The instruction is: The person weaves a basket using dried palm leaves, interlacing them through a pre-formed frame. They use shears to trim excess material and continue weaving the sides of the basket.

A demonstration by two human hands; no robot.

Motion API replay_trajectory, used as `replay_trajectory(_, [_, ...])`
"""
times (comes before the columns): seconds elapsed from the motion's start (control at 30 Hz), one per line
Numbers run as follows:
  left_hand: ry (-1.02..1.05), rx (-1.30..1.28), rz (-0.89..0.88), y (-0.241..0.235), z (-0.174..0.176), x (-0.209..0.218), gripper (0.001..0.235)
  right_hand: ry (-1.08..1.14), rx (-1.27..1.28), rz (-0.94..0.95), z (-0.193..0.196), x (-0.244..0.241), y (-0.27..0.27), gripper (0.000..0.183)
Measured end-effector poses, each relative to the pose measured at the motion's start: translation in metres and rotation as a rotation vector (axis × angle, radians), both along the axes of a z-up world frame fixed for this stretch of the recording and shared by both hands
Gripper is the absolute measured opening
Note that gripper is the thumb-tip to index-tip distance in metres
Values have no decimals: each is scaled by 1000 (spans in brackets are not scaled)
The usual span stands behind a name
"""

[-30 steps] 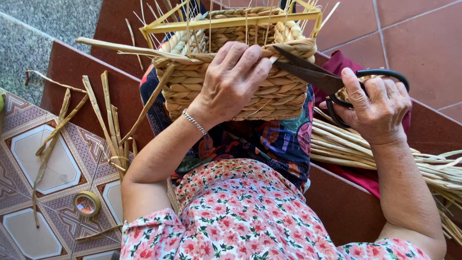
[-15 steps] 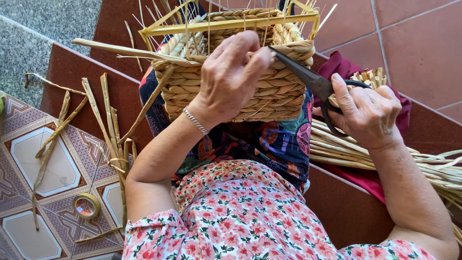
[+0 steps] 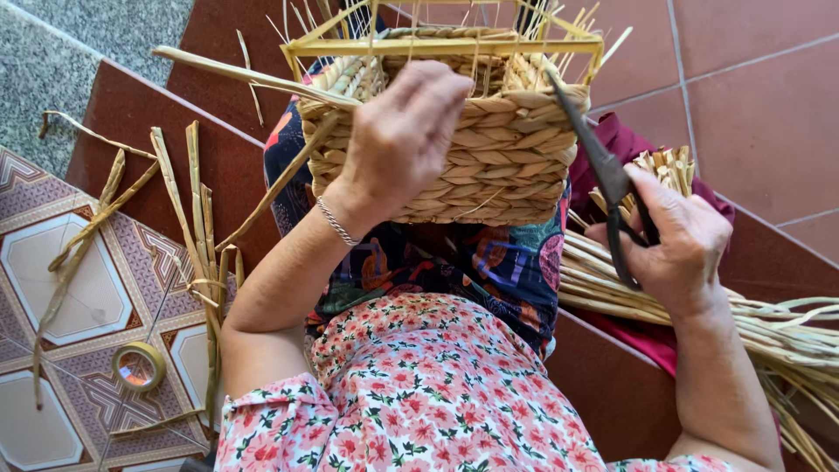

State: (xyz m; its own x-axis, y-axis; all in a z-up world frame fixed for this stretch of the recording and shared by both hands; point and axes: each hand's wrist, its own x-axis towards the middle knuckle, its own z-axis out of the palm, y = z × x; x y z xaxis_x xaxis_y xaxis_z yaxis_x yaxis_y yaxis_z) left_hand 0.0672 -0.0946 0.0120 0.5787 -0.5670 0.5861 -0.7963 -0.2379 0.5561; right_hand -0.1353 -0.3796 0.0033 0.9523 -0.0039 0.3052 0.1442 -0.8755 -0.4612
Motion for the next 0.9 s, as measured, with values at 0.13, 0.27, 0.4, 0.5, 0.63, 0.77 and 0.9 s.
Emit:
replay_trajectory(0.13, [205, 63, 71, 9, 2, 26, 17, 91, -119, 62, 33, 15, 9, 70])
replay_trajectory(0.27, [-10, 66, -7, -6, 11, 42, 20, 112, -215, 111, 58, 37, 22, 68])
replay_trajectory(0.4, [-7, 138, -4, -17, 16, 54, 13, 224, -251, 101, 67, 54, 28, 66])
replay_trajectory(0.5, [48, 144, -34, -18, 15, 58, 13, 250, -243, 123, 69, 62, 30, 64])
replay_trajectory(0.63, [-8, 85, -35, -17, 14, 57, 13, 285, -320, 144, 69, 71, 32, 64])
replay_trajectory(0.77, [19, 66, -65, -19, 9, 62, 13, 234, -459, 239, 67, 72, 29, 60])
replay_trajectory(0.9, [94, 5, -115, -21, 3, 68, 9, 204, -600, 260, 58, 73, 22, 57])
